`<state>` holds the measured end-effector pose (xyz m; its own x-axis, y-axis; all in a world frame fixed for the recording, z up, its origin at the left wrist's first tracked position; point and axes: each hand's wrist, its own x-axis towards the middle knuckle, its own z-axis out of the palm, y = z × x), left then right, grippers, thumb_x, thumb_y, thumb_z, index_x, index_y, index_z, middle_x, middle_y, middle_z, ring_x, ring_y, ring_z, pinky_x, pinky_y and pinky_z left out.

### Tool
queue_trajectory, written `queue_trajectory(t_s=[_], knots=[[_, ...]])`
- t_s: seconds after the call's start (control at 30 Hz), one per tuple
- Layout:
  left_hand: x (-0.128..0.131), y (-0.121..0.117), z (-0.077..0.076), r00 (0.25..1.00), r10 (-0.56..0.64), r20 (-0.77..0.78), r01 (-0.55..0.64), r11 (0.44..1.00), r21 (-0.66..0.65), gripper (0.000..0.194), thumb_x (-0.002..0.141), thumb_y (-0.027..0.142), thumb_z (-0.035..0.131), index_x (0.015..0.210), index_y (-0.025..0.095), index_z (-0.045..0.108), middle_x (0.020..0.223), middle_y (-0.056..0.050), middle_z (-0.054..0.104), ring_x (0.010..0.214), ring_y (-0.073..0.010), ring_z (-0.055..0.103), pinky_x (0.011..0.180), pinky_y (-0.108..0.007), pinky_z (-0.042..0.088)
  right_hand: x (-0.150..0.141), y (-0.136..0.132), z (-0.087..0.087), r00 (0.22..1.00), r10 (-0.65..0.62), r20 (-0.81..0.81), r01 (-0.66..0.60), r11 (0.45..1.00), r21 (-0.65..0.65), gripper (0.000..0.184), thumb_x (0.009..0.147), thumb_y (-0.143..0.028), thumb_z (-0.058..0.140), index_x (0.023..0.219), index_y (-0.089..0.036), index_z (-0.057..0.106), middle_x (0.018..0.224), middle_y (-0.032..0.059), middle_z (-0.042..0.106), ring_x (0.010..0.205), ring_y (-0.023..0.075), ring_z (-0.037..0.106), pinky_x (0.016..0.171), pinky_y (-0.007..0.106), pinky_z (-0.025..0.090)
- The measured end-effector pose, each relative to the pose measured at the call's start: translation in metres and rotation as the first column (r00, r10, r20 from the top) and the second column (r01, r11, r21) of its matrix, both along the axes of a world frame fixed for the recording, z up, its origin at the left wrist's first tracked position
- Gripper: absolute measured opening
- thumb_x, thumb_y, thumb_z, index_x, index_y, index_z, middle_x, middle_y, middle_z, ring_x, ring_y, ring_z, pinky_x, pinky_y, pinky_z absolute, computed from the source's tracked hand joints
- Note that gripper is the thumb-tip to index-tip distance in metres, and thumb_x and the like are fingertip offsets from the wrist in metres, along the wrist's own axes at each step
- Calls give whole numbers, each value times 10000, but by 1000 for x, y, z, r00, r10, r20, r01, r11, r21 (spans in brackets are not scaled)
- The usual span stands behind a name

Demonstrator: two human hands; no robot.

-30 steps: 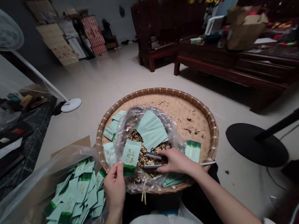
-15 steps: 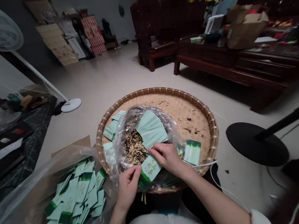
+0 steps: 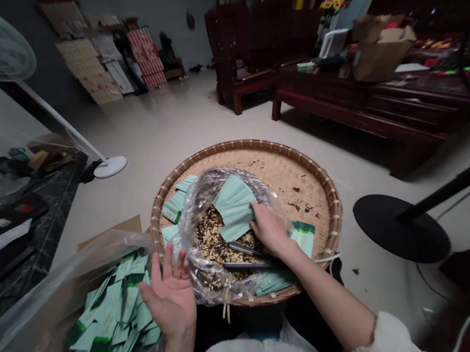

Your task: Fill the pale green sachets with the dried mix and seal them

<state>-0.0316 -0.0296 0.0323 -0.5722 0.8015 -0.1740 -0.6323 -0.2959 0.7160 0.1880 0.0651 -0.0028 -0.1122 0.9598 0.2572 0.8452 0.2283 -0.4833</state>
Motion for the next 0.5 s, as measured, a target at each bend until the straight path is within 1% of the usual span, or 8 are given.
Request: queue_trajectory(t_s=[0.03, 0.1, 0.17, 0.27, 0.33, 0.37, 0.43, 0.5], knots=[[3, -1, -2, 999, -45, -26, 45, 999, -21, 499, 740, 549, 617, 1123, 229, 615, 1128, -102, 668, 876, -199, 681, 683, -268, 539, 0, 0, -1, 998, 27, -51, -27, 1000, 11, 342, 771, -136, 560, 1112, -152, 580, 948, 116, 643, 858, 248, 600, 746, 369, 489], [7, -2, -8, 980, -160, -120, 154, 986, -62, 373, 732, 421, 679, 1025, 191, 657, 1058, -103, 688, 898, -210, 675, 723, -279, 539, 2, -1, 3, 973, 129, -192, -116, 990, 78, 225, 769, -95, 516, 940, -173, 641, 837, 70, 637, 728, 193, 596, 658, 310, 491], [11, 0, -13, 937, -265, -226, 242, 962, -123, 320, 737, 369, 689, 984, 167, 673, 1096, -116, 675, 984, -231, 650, 774, -294, 535, 4, -5, 13, 915, 259, -310, -205, 959, 195, 207, 753, -65, 492, 800, -188, 652, 794, 48, 633, 696, 167, 596, 608, 273, 484], [15, 3, -16, 865, -370, -338, 311, 925, -217, 390, 759, 378, 666, 1093, 179, 652, 1232, -121, 620, 1122, -234, 586, 873, -303, 505, 4, -17, 29, 827, 406, -388, -272, 894, 356, 233, 745, -37, 486, 728, -200, 653, 840, 47, 666, 770, 164, 637, 641, 271, 506], [17, 5, -16, 809, -456, -372, 378, 887, -264, 462, 740, 373, 682, 1161, 190, 628, 1247, -114, 619, 1137, -224, 581, 917, -305, 483, 0, -26, 38, 779, 470, -415, -301, 861, 409, 218, 776, -54, 513, 714, -203, 660, 864, 53, 687, 792, 163, 656, 679, 277, 521], [19, 5, -15, 772, -505, -385, 419, 861, -288, 485, 711, 360, 707, 1158, 185, 635, 1217, -112, 641, 1113, -224, 597, 919, -307, 482, -3, -30, 40, 759, 492, -427, -317, 851, 419, 210, 791, -68, 526, 712, -204, 665, 876, 57, 695, 798, 163, 662, 691, 279, 527], [21, 4, -14, 695, -582, -421, 468, 812, -349, 458, 649, 327, 749, 1070, 158, 687, 1077, -106, 709, 993, -229, 654, 861, -310, 514, -9, -37, 42, 733, 507, -454, -336, 849, 407, 211, 815, -91, 529, 725, -209, 679, 914, 64, 705, 834, 170, 668, 724, 289, 535], [22, 3, -13, 648, -595, -475, 440, 802, -403, 345, 631, 314, 749, 927, 138, 734, 907, -88, 749, 830, -220, 688, 756, -299, 545, -15, -41, 41, 726, 450, -520, -299, 888, 350, 229, 846, -113, 495, 810, -214, 697, 965, 71, 703, 885, 179, 665, 758, 307, 541]])
